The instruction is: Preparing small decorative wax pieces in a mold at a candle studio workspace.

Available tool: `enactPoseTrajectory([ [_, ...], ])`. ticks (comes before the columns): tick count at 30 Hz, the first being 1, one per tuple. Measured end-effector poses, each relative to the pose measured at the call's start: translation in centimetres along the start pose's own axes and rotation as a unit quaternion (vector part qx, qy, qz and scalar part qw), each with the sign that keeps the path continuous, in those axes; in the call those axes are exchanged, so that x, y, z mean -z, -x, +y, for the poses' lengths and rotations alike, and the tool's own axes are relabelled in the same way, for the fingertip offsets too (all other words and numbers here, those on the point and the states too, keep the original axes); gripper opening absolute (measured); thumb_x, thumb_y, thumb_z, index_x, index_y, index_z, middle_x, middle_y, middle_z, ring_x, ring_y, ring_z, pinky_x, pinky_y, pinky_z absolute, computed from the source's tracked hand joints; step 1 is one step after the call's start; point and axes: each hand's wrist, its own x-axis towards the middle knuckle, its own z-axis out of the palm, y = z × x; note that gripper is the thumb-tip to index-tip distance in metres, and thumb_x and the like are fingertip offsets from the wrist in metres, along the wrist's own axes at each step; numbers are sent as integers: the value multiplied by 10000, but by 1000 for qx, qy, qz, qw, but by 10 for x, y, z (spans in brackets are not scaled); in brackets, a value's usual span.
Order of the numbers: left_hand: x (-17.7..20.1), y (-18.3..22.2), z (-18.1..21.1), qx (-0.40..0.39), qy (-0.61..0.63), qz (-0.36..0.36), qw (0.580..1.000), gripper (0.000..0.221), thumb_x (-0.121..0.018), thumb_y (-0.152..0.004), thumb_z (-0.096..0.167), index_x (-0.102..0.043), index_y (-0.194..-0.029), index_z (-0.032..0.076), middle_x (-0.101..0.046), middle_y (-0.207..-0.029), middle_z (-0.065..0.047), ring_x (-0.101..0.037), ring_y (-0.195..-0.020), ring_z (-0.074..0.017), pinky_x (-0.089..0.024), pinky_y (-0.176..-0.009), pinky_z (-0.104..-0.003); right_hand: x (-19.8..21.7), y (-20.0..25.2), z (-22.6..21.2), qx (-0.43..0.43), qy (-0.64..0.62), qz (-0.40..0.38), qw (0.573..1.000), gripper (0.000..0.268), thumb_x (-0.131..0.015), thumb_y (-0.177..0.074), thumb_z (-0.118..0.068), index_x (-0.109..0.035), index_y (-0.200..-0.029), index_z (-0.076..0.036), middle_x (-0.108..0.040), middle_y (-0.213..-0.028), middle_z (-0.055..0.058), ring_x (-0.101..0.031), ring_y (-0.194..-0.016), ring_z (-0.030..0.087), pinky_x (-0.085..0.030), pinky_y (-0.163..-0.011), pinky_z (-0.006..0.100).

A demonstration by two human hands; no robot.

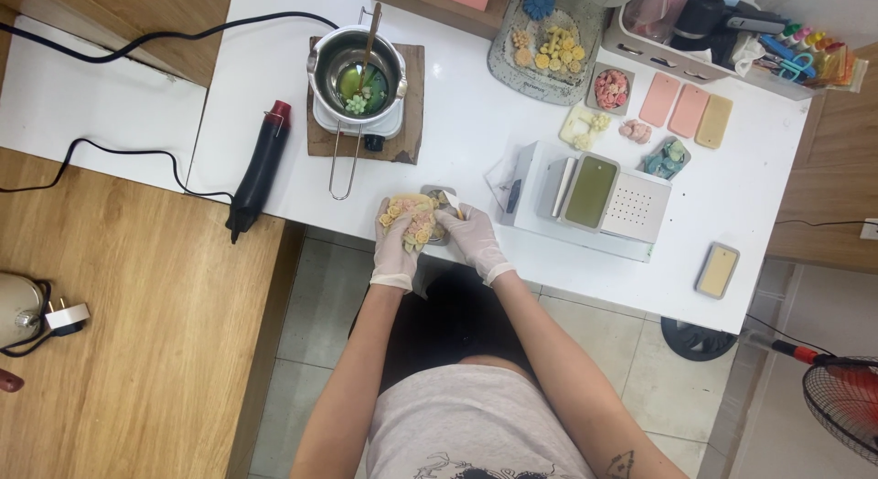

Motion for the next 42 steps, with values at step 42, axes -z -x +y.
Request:
enactPoseTrajectory([
  [42,-14,-19,69,327,43,-273,904,523,-432,-1091,371,-526,-1460,13,-587,-1432,-200,-574,-1301,-363,-447,-1106,-538,-23,48,-1,-14,-121,114,986,338,-660,-994,-308,-742,-1087,6,-735,-934,28,-625,-943,82,-486,-893,232],
])
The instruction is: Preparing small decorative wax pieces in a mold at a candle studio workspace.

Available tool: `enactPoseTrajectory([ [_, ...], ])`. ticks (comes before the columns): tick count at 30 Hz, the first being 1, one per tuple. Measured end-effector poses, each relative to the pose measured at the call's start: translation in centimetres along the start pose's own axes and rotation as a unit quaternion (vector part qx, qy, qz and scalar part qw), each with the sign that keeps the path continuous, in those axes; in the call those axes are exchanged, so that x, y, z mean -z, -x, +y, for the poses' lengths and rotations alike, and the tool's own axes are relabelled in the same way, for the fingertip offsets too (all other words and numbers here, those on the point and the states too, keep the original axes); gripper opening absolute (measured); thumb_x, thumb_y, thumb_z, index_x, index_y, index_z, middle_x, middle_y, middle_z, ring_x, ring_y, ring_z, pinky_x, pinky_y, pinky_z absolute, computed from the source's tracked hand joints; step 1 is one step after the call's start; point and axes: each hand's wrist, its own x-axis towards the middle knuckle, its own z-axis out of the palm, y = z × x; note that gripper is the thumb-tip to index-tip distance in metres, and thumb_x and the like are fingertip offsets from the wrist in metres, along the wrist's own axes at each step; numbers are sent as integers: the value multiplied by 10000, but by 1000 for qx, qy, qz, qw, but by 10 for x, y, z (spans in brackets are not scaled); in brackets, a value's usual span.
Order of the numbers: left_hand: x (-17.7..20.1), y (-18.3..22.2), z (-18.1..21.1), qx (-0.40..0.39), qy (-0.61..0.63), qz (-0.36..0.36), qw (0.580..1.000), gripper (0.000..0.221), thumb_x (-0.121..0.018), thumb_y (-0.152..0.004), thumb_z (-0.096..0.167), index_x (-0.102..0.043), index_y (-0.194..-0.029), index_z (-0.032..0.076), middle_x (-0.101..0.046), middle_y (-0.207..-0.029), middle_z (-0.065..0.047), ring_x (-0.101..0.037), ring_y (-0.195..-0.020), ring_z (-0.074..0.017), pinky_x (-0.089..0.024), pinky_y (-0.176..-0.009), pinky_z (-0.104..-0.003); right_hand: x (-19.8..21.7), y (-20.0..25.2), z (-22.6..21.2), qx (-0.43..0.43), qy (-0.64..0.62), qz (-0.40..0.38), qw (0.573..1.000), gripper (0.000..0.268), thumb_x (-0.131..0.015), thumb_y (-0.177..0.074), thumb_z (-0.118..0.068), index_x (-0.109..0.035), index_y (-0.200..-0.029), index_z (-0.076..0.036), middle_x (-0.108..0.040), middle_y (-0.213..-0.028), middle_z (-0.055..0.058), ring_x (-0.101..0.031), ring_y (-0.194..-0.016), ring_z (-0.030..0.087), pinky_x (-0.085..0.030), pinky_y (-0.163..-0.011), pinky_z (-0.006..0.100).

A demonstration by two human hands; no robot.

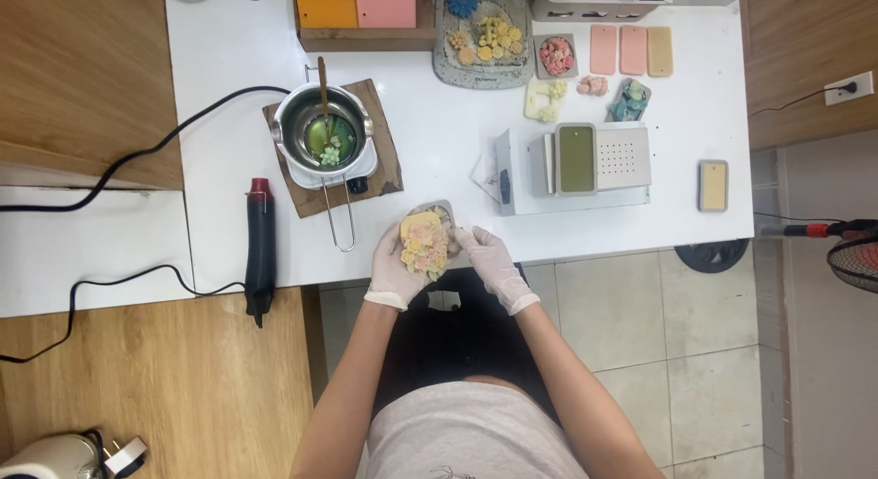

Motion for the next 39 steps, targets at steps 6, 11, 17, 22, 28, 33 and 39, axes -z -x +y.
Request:
enactPoseTrajectory([
  [6,-33,-5,3,42,68,77,994,664,-424,-1015,489,-495,-1495,35,-575,-1461,-201,-583,-1284,-380,-480,-1074,-577,13,0,-15,-14,-13,-25,999,306,-641,-977,-231,-713,-1198,-31,-743,-970,11,-638,-974,73,-483,-919,211],
  [11,-40,-13,2,44,22,86,995,780,-411,-917,749,-497,-1512,252,-579,-1423,-139,-593,-1239,-347,-484,-990,-558,28,-15,-8,-44,-21,-65,997,315,-586,-999,-191,-673,-1230,5,-725,-936,-9,-617,-805,59,-504,-736,200],
  [17,-63,-10,-10,41,38,110,992,902,-369,-903,823,-473,-1523,176,-564,-1432,-165,-551,-1280,-367,-438,-1041,-587,43,-1,-50,-113,94,-105,984,354,-553,-1036,-245,-639,-1315,-45,-610,-803,6,-466,-560,54,-393,-494,212],
  [22,-54,-32,-13,-14,12,121,993,698,-372,-1009,600,-498,-1556,185,-568,-1545,-90,-520,-1419,-325,-391,-1179,-536,61,-34,-32,-3,118,-122,986,408,-548,-1040,-264,-630,-1371,-39,-672,-1008,-24,-529,-853,94,-404,-737,233],
  [28,-65,-30,-4,0,56,98,994,647,-367,-948,567,-550,-1406,148,-563,-1464,-104,-523,-1339,-345,-356,-1098,-687,45,-9,-42,3,162,-45,986,466,-570,-1024,-288,-472,-1413,-51,-697,-1006,22,-655,-1031,189,-500,-939,282],
  [33,-66,-20,5,-7,14,196,980,708,-349,-970,674,-542,-1447,187,-537,-1500,-170,-492,-1377,-375,-353,-1134,-591,12,43,-41,55,188,30,980,358,-508,-1062,-296,-621,-1327,-83,-679,-863,65,-638,-782,178,-537,-786,304],
  [39,-44,-24,6,17,32,168,985,687,-337,-963,608,-495,-1462,164,-514,-1509,-156,-472,-1380,-398,-343,-1125,-649,-13,68,-38,18,162,113,980,350,-510,-1037,-308,-663,-1294,-126,-606,-720,66,-597,-674,161,-518,-687,313],
])
